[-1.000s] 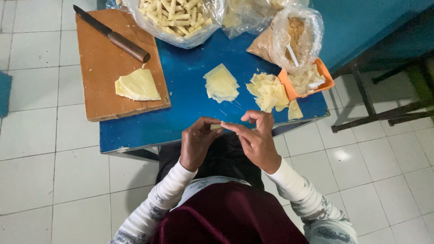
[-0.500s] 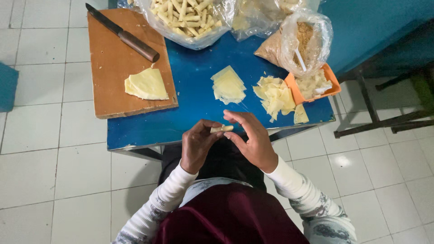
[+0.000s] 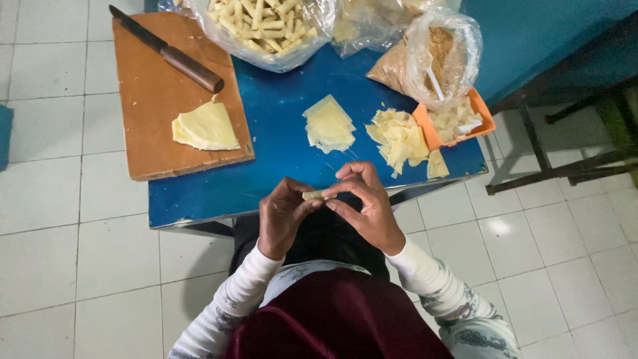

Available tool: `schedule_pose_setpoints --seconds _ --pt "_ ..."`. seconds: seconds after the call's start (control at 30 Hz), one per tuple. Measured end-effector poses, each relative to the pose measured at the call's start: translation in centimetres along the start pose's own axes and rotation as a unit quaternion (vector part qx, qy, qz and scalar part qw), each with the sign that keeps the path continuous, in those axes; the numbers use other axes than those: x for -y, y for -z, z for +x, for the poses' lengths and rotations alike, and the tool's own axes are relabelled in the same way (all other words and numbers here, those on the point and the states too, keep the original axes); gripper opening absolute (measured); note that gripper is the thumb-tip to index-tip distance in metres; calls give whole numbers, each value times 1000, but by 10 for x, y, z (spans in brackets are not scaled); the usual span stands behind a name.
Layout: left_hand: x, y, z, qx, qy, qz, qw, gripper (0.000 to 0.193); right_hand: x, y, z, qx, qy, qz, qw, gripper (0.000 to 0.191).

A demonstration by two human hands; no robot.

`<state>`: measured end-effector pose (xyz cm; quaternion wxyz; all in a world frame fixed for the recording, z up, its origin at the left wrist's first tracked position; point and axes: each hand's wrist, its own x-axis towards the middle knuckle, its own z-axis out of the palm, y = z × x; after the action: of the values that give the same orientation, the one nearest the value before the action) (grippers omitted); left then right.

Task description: The person folds thin triangular pastry sheets on a blue table, rolling each sheet by hand into a tight cylinder and placing the finished rolls into an orange container. They occasionally scoop brown powder from a plastic bag with a spoon and set it aside, and move finished pieces into a pile.

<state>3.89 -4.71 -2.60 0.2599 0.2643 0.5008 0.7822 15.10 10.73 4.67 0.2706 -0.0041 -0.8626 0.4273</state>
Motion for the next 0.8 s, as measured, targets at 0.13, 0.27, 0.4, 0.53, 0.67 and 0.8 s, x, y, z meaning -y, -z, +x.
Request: schedule_pose_setpoints --seconds 0.13,0.27,0.4,0.53,0.67,0.8 --pt "9 -1 -3 12 -15 11 1000 22 3 3 -6 27 -92 126 987 42" --pt "3 -1 -2 -17 17 131 991 29 4 -4 -4 37 -78 81 993 46" --pt "-23 1 -1 -70 -87 183 977 47 -16 3 50 32 -61 83 994 43" --pt "-57 15 19 -152 -266 390 868 36 -49 17 179 -41 74 208 974 48" --pt "-90 67 45 -275 -228 575 736 64 -62 45 226 -73 31 196 977 43" --pt "-94 121 64 -258 -173 635 707 57 -58 101 142 -134 80 69 985 46"
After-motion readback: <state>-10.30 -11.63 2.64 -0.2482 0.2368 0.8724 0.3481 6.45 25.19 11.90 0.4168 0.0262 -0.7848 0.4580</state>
